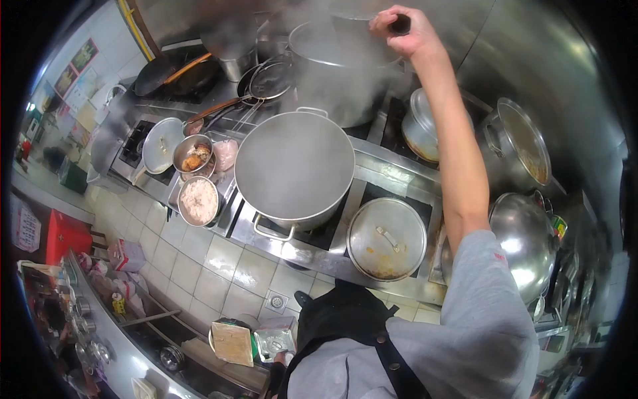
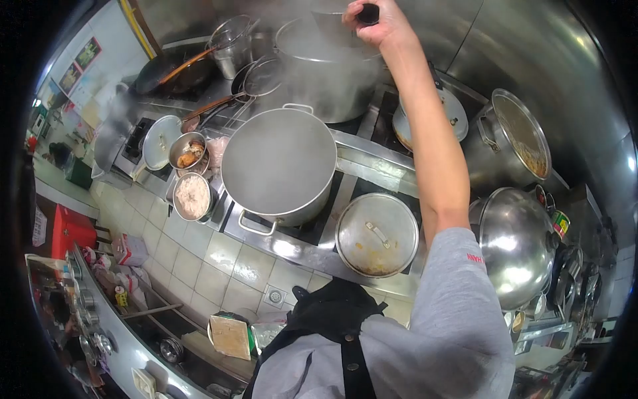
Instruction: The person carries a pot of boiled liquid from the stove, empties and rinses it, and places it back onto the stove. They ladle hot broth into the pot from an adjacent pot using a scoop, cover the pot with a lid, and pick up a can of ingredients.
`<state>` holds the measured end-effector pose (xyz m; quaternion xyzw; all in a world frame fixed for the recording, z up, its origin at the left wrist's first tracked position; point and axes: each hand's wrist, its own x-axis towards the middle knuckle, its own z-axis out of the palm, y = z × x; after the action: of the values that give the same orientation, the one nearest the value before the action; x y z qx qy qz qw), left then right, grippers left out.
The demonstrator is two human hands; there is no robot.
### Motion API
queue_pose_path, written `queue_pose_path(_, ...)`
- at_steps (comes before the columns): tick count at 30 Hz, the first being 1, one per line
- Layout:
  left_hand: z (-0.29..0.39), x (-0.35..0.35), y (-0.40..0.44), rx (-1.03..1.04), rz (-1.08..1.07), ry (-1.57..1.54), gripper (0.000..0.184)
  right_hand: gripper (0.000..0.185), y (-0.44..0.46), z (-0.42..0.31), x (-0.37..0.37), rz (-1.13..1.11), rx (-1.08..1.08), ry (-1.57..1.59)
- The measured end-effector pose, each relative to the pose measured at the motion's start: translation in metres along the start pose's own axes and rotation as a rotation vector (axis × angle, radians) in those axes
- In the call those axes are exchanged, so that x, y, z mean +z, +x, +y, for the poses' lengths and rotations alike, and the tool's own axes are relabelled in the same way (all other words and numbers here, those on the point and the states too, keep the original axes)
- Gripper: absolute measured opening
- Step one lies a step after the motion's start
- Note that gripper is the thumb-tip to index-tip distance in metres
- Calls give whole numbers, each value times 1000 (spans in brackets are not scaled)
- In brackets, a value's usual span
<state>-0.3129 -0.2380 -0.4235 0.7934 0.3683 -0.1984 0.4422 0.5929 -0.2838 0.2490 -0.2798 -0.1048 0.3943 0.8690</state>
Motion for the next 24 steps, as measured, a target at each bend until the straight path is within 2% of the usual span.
queue_pose_path(1,-1,0,4,-61,-12,-27,33,7,-14,1,7,-48,-25,-116)
queue_pose_path(2,-1,-1,12,-124,-23,-55,33,8,-47,13,35,0,-68,-125)
queue_pose_path(4,-6,-6,22,-254,-46,-107,34,7,-78,16,48,5,-24,-85)
queue_pose_path(5,-7,-13,27,84,-36,124,36,7,-92,17,52,5,-2,-64)
queue_pose_path(6,-16,-17,33,49,-52,54,35,8,-108,20,57,0,8,-74)
queue_pose_path(7,-15,-23,37,50,-71,15,34,26,-114,12,49,42,88,43)
queue_pose_path(9,9,-46,36,60,-109,-67,33,36,-149,35,63,117,11,55)
queue_pose_path(12,45,-71,30,41,-139,39,32,33,-182,53,65,147,31,-71)
queue_pose_path(15,65,-89,24,28,-167,155,36,17,-203,73,61,148,30,-249)
queue_pose_path(16,53,-85,27,28,-179,195,38,21,-208,77,57,158,59,-246)
queue_pose_path(19,-17,-63,62,163,-181,203,37,13,-217,98,49,228,-1,-415)
queue_pose_path(22,-26,-63,53,281,-199,277,40,4,-224,119,50,327,-24,-543)
queue_pose_path(24,-29,-59,52,197,-219,278,42,6,-226,127,49,340,-53,-638)
